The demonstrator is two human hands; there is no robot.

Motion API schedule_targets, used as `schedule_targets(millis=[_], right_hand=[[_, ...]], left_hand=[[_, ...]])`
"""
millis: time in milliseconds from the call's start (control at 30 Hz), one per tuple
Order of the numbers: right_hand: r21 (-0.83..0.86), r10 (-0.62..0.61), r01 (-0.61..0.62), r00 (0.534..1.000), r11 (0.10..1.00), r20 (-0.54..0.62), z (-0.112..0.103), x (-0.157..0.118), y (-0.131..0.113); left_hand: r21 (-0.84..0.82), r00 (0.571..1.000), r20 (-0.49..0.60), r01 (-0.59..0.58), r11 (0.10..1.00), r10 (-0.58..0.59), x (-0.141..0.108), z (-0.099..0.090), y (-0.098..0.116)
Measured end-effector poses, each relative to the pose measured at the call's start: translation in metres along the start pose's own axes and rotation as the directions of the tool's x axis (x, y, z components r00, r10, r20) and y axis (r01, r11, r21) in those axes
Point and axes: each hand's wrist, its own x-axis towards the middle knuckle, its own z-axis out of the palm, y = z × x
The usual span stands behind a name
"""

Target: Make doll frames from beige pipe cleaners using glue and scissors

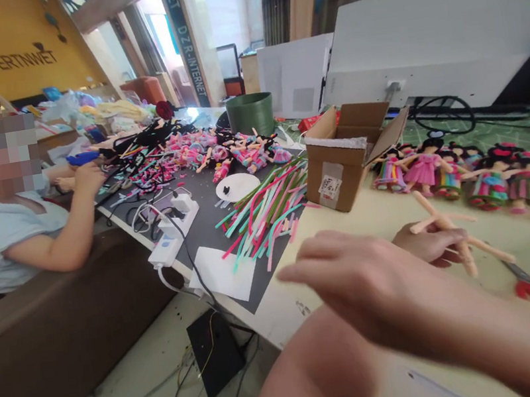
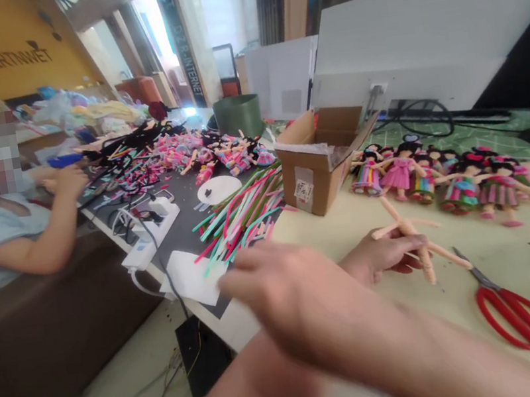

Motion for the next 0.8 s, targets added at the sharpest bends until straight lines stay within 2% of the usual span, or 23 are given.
schedule_targets(millis=[67,133,267,333,533,633,800], right_hand=[[-0.243,0.040,0.005,0.983,0.970,0.179,0.009,0.033,0.024],[-0.405,0.099,0.018,0.959,0.914,0.266,0.026,0.062,0.046],[-0.500,0.150,0.074,0.907,0.863,0.393,0.065,0.094,0.072],[-0.509,0.179,0.062,0.894,0.859,0.412,0.078,0.103,0.078],[-0.472,0.203,-0.030,0.926,0.881,0.318,0.091,0.122,0.091],[-0.492,0.165,0.029,0.924,0.870,0.346,0.097,0.130,0.091],[-0.587,0.020,0.223,0.926,0.778,0.378,0.107,0.138,0.085]], left_hand=[[0.008,1.000,0.000,-0.008,1.000,0.008,0.003,-0.002,-0.004],[0.001,1.000,-0.004,0.008,1.000,-0.008,0.008,-0.004,-0.007],[-0.086,0.999,-0.021,0.046,0.995,-0.048,0.017,-0.007,-0.012],[-0.106,0.998,-0.030,0.059,0.993,-0.063,0.021,-0.008,-0.013],[-0.208,0.990,-0.054,0.113,0.972,-0.127,0.026,-0.011,-0.010],[-0.224,0.993,-0.089,0.053,0.973,-0.075,0.023,-0.011,-0.008],[-0.289,0.995,-0.093,-0.009,0.957,-0.019,0.015,-0.015,-0.002]])
